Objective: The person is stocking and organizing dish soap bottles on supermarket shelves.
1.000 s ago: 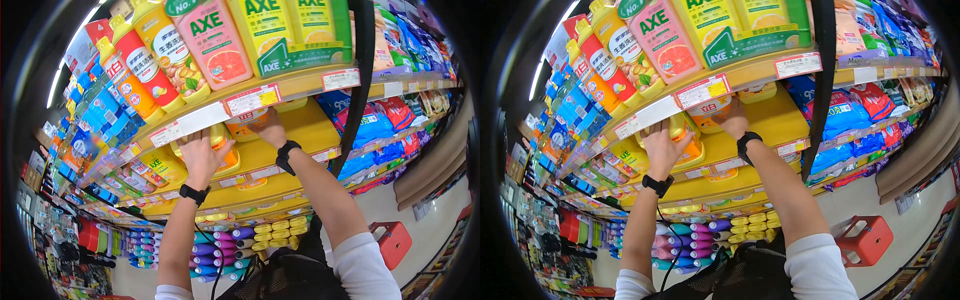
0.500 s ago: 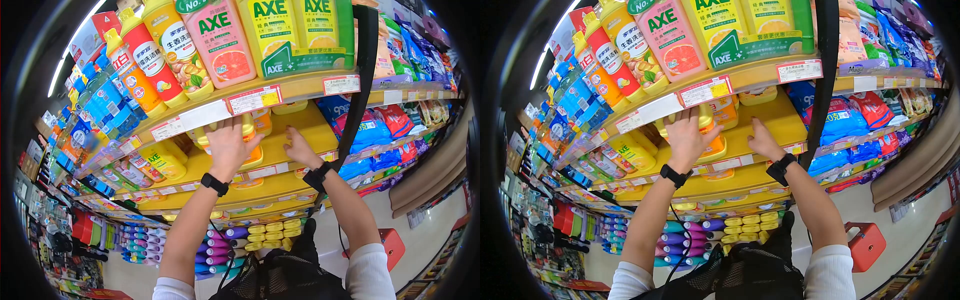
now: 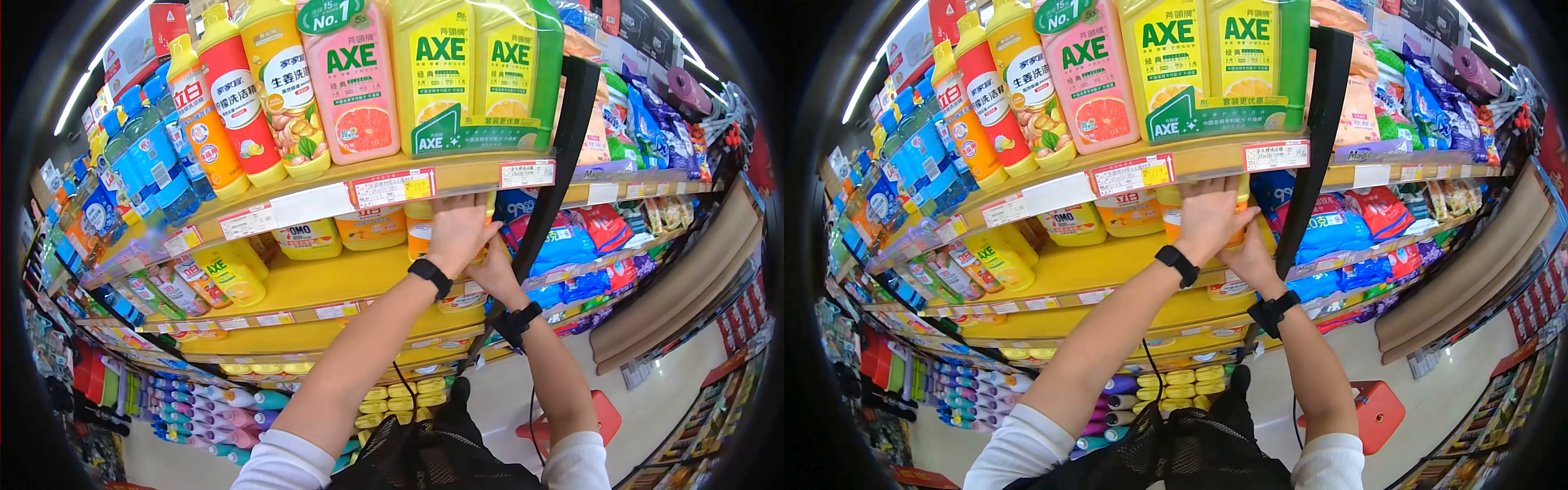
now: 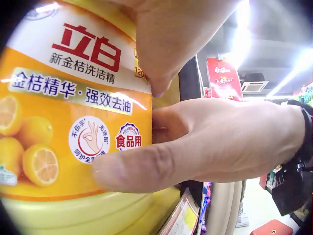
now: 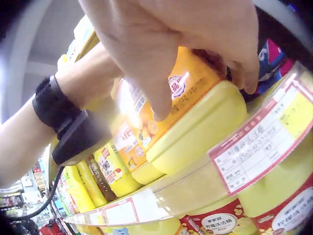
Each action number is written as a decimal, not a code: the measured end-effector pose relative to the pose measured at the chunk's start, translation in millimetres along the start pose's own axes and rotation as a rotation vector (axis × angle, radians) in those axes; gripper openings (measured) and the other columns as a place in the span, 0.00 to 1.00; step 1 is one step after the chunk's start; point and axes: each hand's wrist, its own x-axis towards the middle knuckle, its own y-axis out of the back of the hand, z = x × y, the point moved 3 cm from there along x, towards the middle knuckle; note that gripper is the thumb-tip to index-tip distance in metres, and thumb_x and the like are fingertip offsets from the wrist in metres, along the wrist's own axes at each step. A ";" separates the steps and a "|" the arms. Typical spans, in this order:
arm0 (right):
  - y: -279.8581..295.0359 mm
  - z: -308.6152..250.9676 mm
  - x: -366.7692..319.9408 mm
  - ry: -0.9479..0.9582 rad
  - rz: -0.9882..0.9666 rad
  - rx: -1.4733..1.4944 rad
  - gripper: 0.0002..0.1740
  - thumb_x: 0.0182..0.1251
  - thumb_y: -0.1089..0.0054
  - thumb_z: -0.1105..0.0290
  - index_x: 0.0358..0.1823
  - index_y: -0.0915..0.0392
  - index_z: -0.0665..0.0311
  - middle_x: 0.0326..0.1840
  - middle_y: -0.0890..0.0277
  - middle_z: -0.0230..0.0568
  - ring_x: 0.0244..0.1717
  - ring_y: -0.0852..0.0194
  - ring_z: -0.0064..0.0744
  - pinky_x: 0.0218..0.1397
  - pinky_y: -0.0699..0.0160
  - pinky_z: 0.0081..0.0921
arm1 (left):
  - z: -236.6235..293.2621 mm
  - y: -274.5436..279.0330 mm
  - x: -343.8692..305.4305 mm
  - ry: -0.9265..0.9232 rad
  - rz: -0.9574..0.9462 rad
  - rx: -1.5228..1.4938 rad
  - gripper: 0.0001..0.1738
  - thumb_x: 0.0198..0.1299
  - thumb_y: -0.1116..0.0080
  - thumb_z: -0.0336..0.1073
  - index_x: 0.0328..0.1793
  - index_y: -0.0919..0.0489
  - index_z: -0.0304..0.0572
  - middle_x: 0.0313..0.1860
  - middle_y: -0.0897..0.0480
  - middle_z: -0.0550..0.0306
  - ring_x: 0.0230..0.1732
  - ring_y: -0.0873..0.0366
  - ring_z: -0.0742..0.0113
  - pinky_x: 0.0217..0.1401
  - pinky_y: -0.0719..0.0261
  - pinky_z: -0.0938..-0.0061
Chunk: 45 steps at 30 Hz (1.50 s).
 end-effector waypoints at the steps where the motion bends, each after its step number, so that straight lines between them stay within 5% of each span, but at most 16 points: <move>1: 1.7 7.2 0.8 0.028 0.041 -0.011 0.54 0.53 0.23 0.67 0.74 0.53 0.73 0.67 0.34 0.60 0.68 0.32 0.51 0.68 0.29 0.36 | 6.1 -3.7 3.4 0.029 -0.055 -0.032 0.45 0.50 0.32 0.61 0.70 0.28 0.43 0.64 0.23 0.50 0.67 0.28 0.54 0.69 0.39 0.42; 5: -1.9 41.6 9.6 0.022 0.101 0.191 0.48 0.55 0.26 0.73 0.72 0.49 0.69 0.69 0.37 0.56 0.71 0.35 0.45 0.69 0.32 0.35 | 15.4 -10.0 7.7 -0.007 -0.096 -0.118 0.43 0.52 0.32 0.57 0.70 0.28 0.41 0.65 0.24 0.49 0.69 0.30 0.54 0.72 0.44 0.41; 8: -2.7 66.1 16.6 0.042 0.072 -0.021 0.42 0.57 0.29 0.77 0.69 0.47 0.68 0.69 0.35 0.53 0.70 0.34 0.41 0.69 0.31 0.35 | 7.8 -6.5 -1.2 -0.056 -0.109 -0.218 0.41 0.53 0.33 0.53 0.70 0.29 0.39 0.66 0.25 0.47 0.71 0.32 0.53 0.75 0.48 0.40; 9: 2.5 25.7 13.4 0.052 0.136 0.049 0.40 0.58 0.31 0.80 0.68 0.46 0.69 0.65 0.31 0.51 0.65 0.30 0.40 0.67 0.28 0.36 | 3.7 -1.1 -5.3 -0.080 -0.127 -0.259 0.40 0.54 0.33 0.51 0.70 0.30 0.38 0.67 0.26 0.47 0.72 0.33 0.52 0.76 0.49 0.39; 17: -5.7 49.1 47.0 -0.137 0.109 0.147 0.41 0.53 0.22 0.75 0.64 0.42 0.71 0.61 0.28 0.51 0.61 0.26 0.39 0.65 0.25 0.31 | -65.2 31.0 -107.3 0.021 -0.242 -0.170 0.37 0.62 0.39 0.53 0.70 0.31 0.35 0.71 0.31 0.41 0.77 0.40 0.47 0.80 0.56 0.40; 22: -18.2 59.9 66.9 -0.057 0.127 0.125 0.39 0.55 0.23 0.72 0.62 0.41 0.70 0.60 0.28 0.50 0.63 0.28 0.40 0.67 0.27 0.32 | -160.4 59.5 -196.1 0.354 -0.278 0.036 0.33 0.67 0.44 0.54 0.63 0.25 0.29 0.66 0.25 0.36 0.72 0.33 0.45 0.78 0.50 0.43; 29: -27.2 94.2 80.3 -0.077 0.082 -0.106 0.40 0.59 0.26 0.67 0.66 0.42 0.71 0.65 0.31 0.55 0.66 0.32 0.50 0.70 0.32 0.37 | -215.2 88.7 -245.4 0.308 -0.130 0.171 0.26 0.63 0.43 0.48 0.50 0.19 0.25 0.54 0.17 0.37 0.60 0.21 0.45 0.70 0.32 0.53; 36: -31.6 86.1 30.8 -0.077 0.134 -0.308 0.42 0.64 0.36 0.68 0.74 0.46 0.75 0.74 0.41 0.68 0.76 0.43 0.59 0.77 0.43 0.38 | -219.3 85.2 -252.9 0.308 -0.065 0.172 0.25 0.61 0.43 0.46 0.49 0.17 0.26 0.53 0.15 0.36 0.58 0.18 0.45 0.66 0.25 0.53; 42: -37.7 63.4 29.5 -0.194 0.177 -0.489 0.32 0.65 0.40 0.70 0.67 0.38 0.80 0.60 0.30 0.75 0.58 0.28 0.70 0.62 0.27 0.49 | -216.1 88.6 -249.9 0.312 -0.050 0.174 0.22 0.60 0.43 0.42 0.50 0.17 0.27 0.54 0.16 0.36 0.57 0.18 0.45 0.65 0.23 0.54; 45: -38.5 63.5 28.6 -0.089 0.221 -0.516 0.29 0.64 0.41 0.72 0.64 0.36 0.80 0.56 0.28 0.75 0.55 0.27 0.71 0.59 0.25 0.50 | -217.2 87.1 -250.7 0.294 -0.048 0.172 0.22 0.61 0.43 0.42 0.50 0.17 0.27 0.53 0.16 0.36 0.57 0.17 0.45 0.64 0.23 0.55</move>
